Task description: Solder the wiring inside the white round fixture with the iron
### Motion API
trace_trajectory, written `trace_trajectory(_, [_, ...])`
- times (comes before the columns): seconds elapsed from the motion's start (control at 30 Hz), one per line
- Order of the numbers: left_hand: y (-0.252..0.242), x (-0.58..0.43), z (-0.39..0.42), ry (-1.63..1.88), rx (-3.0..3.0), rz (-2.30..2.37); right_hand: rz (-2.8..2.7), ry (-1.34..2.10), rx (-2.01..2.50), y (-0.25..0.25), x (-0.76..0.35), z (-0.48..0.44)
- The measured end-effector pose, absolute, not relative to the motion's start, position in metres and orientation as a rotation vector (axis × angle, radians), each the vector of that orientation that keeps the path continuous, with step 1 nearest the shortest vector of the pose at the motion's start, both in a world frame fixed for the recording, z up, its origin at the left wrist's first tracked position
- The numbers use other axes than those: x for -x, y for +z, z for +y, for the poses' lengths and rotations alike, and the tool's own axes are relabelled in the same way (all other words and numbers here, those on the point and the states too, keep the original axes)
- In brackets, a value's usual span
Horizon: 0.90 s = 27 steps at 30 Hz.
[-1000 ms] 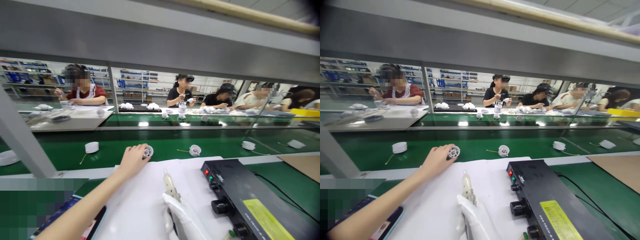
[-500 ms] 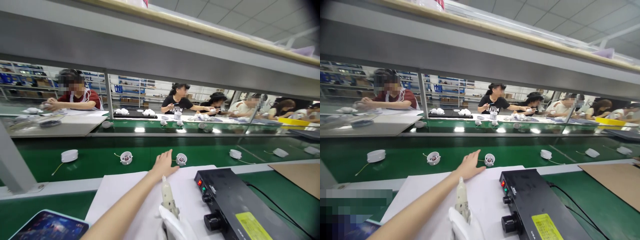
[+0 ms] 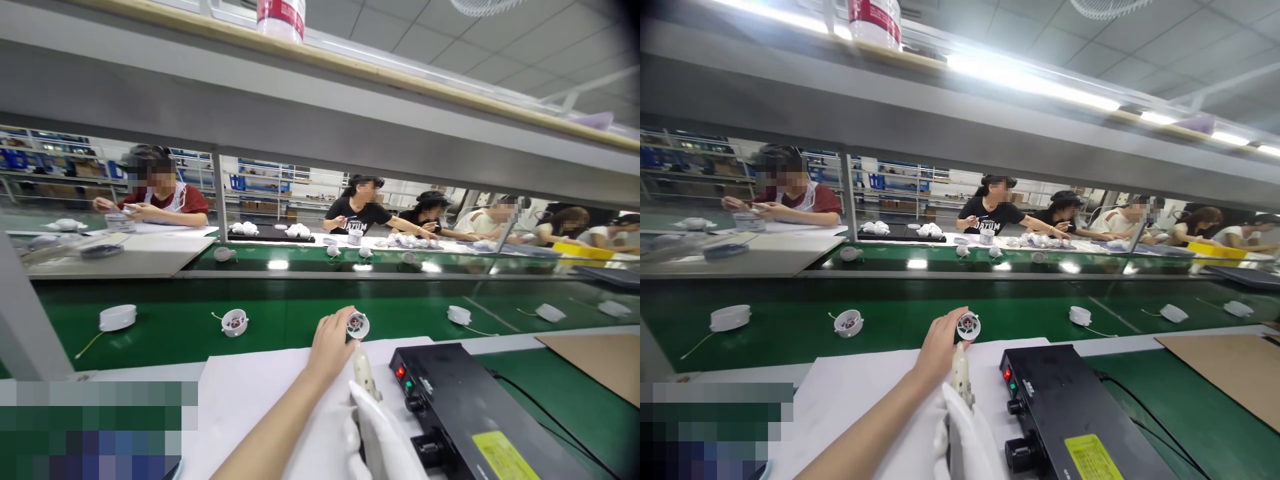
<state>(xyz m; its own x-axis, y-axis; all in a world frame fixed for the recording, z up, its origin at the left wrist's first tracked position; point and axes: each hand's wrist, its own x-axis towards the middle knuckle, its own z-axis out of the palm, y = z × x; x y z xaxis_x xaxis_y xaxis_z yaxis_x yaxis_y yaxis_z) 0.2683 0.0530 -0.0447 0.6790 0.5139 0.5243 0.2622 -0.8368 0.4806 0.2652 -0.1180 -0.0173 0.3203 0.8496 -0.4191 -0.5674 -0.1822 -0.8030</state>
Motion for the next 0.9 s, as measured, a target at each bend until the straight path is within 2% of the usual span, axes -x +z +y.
trace_trajectory(0.17, [-0.048,-0.258,0.041,1.124,-2.557,0.362,-0.273,1.229,1.227,-0.023,-0.28,-0.111])
trace_trajectory(0.9, [-0.042,-0.255,0.038,1.055,-2.615,0.259,-0.239,1.179,1.256,-0.028,-0.283,-0.11])
